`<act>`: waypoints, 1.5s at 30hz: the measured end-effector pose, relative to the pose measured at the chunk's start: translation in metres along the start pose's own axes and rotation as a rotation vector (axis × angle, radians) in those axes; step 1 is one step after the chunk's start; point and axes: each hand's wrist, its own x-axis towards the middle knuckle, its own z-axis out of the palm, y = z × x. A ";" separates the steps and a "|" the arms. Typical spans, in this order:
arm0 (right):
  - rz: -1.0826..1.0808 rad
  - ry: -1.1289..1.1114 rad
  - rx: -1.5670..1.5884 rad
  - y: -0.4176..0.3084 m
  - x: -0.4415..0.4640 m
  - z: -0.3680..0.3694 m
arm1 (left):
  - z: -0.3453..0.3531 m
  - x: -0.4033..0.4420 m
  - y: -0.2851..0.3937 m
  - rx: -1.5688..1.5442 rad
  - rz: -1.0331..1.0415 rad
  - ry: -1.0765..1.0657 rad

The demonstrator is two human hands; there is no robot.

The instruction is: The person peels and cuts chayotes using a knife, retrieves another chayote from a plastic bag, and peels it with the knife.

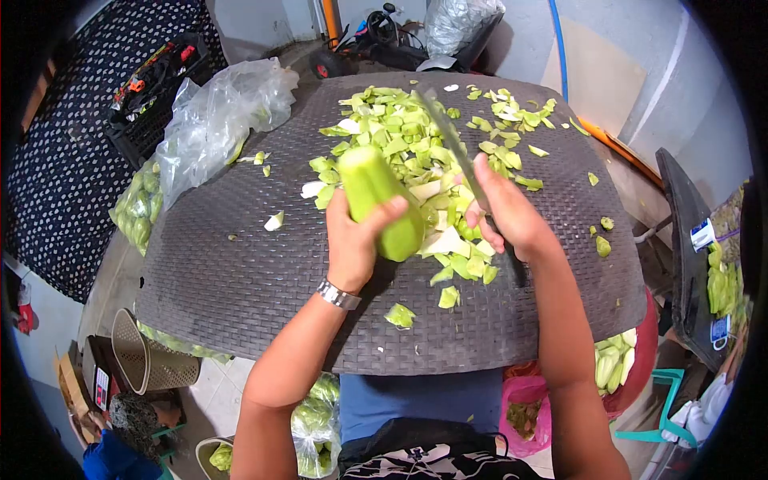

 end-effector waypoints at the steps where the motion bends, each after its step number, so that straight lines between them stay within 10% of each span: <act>1: 0.019 0.133 -0.117 0.006 0.003 0.004 | 0.003 0.003 0.003 -0.192 -0.083 0.022; 5: -0.047 0.181 -0.263 0.015 0.000 0.012 | -0.011 0.017 0.004 -0.606 -0.318 0.122; 12: -0.024 -0.209 0.054 0.005 -0.005 0.020 | -0.010 0.017 0.003 -0.607 -0.237 0.012; 20: -0.037 -0.058 0.351 0.009 0.000 0.022 | -0.001 0.003 0.006 -0.628 -0.504 -0.183; 30: 0.041 0.022 0.407 0.014 0.010 0.014 | -0.008 0.010 0.018 0.146 -0.160 -0.275; 36: 0.125 0.046 0.132 0.017 0.010 0.014 | 0.012 -0.009 0.031 0.916 0.059 -0.470; 42: -0.279 0.139 -0.255 0.016 0.001 0.021 | 0.000 0.003 0.003 0.137 -0.164 -0.397; 45: -0.600 0.337 -0.775 0.007 -0.018 0.041 | -0.009 0.007 -0.002 0.294 0.050 -0.330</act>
